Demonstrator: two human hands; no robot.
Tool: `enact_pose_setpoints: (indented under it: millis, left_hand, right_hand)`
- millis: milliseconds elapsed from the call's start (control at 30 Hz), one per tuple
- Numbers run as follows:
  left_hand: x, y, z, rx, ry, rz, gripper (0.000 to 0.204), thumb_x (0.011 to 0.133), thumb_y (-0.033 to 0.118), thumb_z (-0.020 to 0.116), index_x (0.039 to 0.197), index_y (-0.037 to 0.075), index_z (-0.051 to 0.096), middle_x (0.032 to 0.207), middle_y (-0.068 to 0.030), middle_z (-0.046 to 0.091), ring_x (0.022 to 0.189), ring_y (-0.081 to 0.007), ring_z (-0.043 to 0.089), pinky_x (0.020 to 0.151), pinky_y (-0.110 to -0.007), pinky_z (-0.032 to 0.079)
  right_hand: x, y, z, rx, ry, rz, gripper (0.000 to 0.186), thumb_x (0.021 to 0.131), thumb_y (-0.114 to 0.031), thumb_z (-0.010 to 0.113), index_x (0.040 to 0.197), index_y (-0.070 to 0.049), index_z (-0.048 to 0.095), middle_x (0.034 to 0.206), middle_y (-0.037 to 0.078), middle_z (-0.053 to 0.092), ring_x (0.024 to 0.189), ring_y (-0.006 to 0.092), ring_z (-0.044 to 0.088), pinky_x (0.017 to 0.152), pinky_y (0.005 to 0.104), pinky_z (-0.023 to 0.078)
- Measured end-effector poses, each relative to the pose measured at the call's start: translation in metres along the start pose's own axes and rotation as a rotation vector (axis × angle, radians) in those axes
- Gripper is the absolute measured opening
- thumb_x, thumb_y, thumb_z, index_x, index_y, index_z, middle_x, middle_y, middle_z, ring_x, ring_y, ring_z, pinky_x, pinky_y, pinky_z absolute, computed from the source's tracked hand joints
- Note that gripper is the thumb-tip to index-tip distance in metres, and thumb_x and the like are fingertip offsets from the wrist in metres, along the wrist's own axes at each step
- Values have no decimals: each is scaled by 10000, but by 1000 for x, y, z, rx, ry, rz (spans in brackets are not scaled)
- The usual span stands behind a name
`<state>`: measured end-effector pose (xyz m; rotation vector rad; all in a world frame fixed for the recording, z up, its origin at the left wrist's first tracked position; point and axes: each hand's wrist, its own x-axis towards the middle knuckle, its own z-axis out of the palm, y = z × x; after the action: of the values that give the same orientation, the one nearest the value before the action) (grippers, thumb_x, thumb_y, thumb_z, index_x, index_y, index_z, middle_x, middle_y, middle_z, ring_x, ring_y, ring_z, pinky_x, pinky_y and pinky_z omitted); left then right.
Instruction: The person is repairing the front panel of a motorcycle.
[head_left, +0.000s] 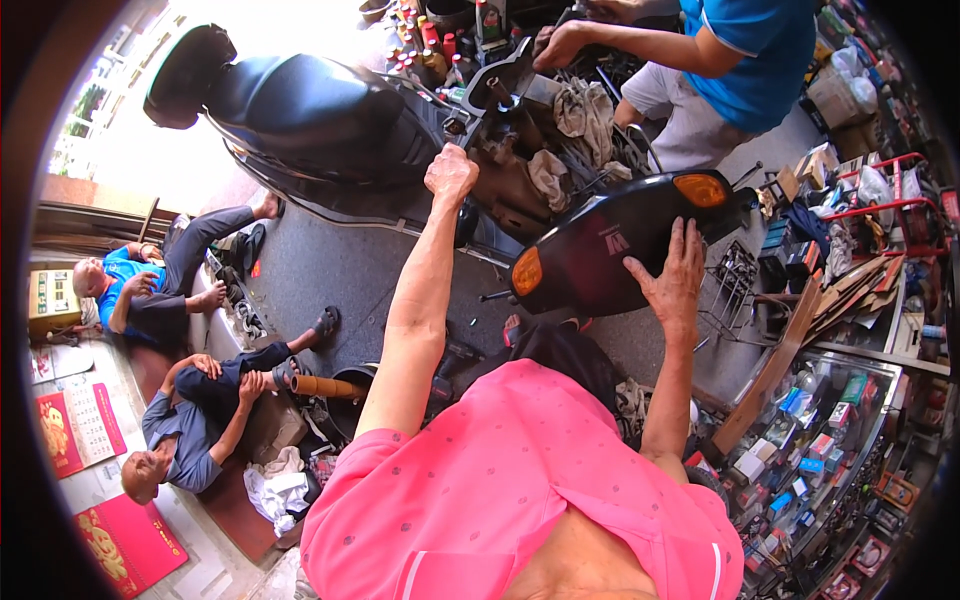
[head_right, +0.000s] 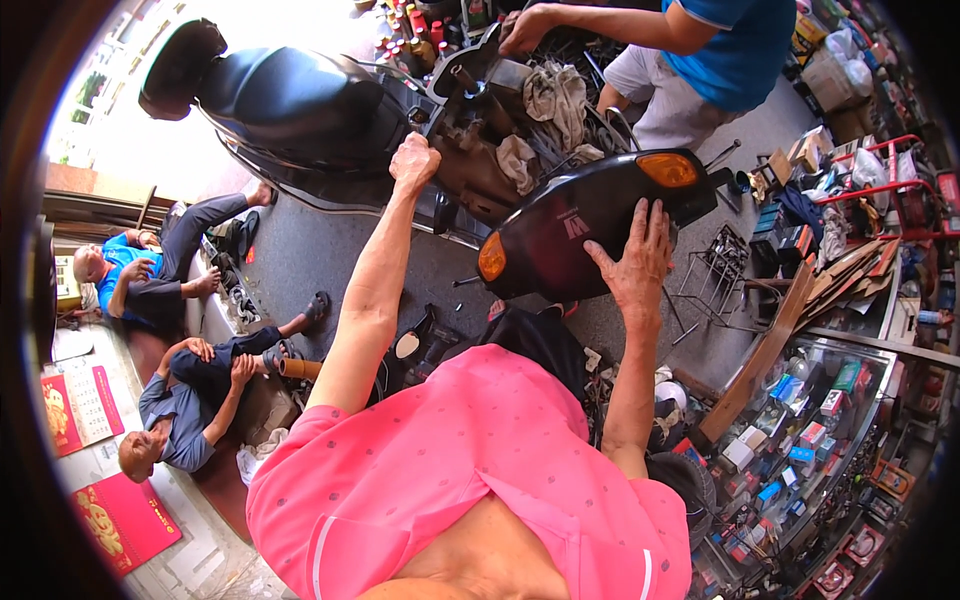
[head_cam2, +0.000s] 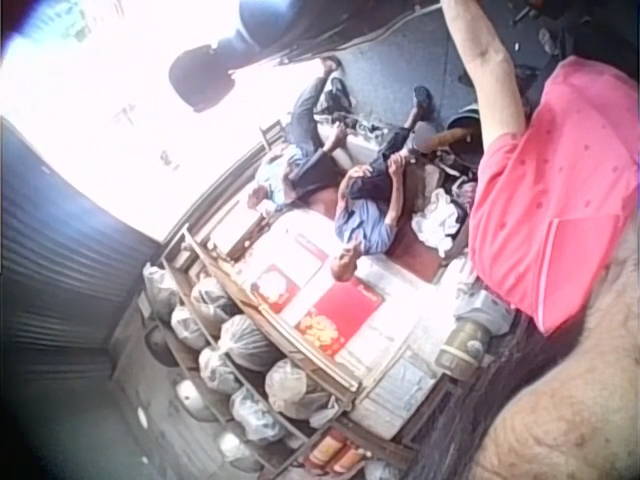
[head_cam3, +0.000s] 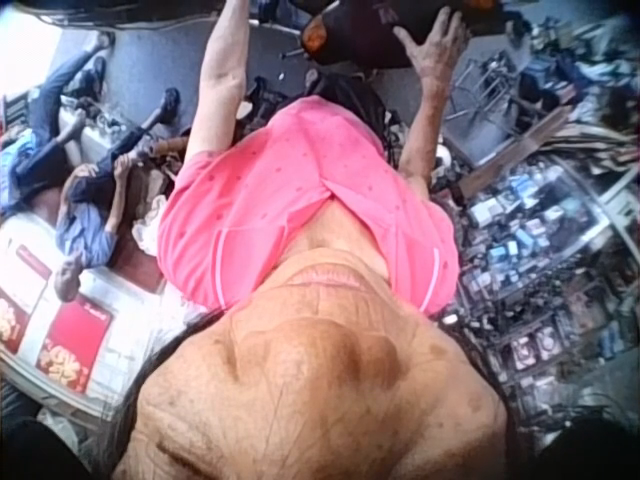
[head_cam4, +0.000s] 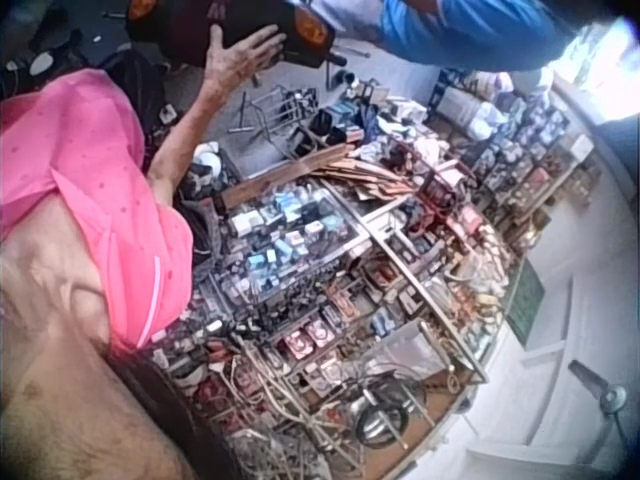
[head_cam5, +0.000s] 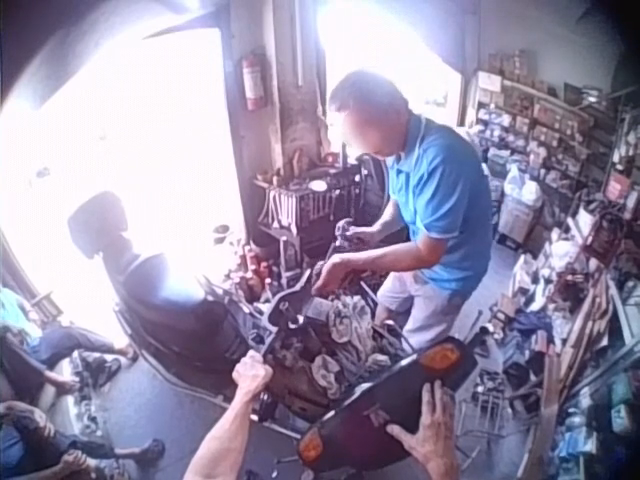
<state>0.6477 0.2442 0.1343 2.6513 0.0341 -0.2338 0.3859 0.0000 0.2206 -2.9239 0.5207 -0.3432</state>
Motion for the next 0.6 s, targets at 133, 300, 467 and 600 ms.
enact_pose_setpoints:
  millis: [133,300,467,600]
  left_hand:
    - [-3,2,-1,-3,5,-15,302,797,168,477,1014,-14,580,1019,-241,623,968,-389,610,827,-445,491]
    - [-3,2,-1,13,3,-20,299,796,165,483,1018,-9,583,1022,-237,624,974,-388,608,829,-441,492]
    - [-2,-1,1,8,4,-17,299,798,168,484,1019,-8,583,1027,-238,622,979,-386,607,834,-441,490]
    - [-2,-1,1,19,7,-4,299,803,177,477,1016,-4,582,1025,-236,623,974,-385,609,835,-442,489]
  right_hand:
    - [-2,0,1,-5,11,-7,937,730,-552,647,1382,8,273,1400,258,276,1295,413,268,1066,482,233]
    - [-2,0,0,-3,5,-4,934,732,-549,647,1381,8,272,1400,259,274,1296,415,266,1064,483,236]
    - [-3,-1,-1,-2,-2,-11,930,731,-538,653,1382,6,271,1401,261,272,1296,414,265,1065,482,236]
    - [-2,-1,-1,10,2,-3,924,733,-519,662,1380,13,272,1402,259,272,1297,411,264,1066,480,235]
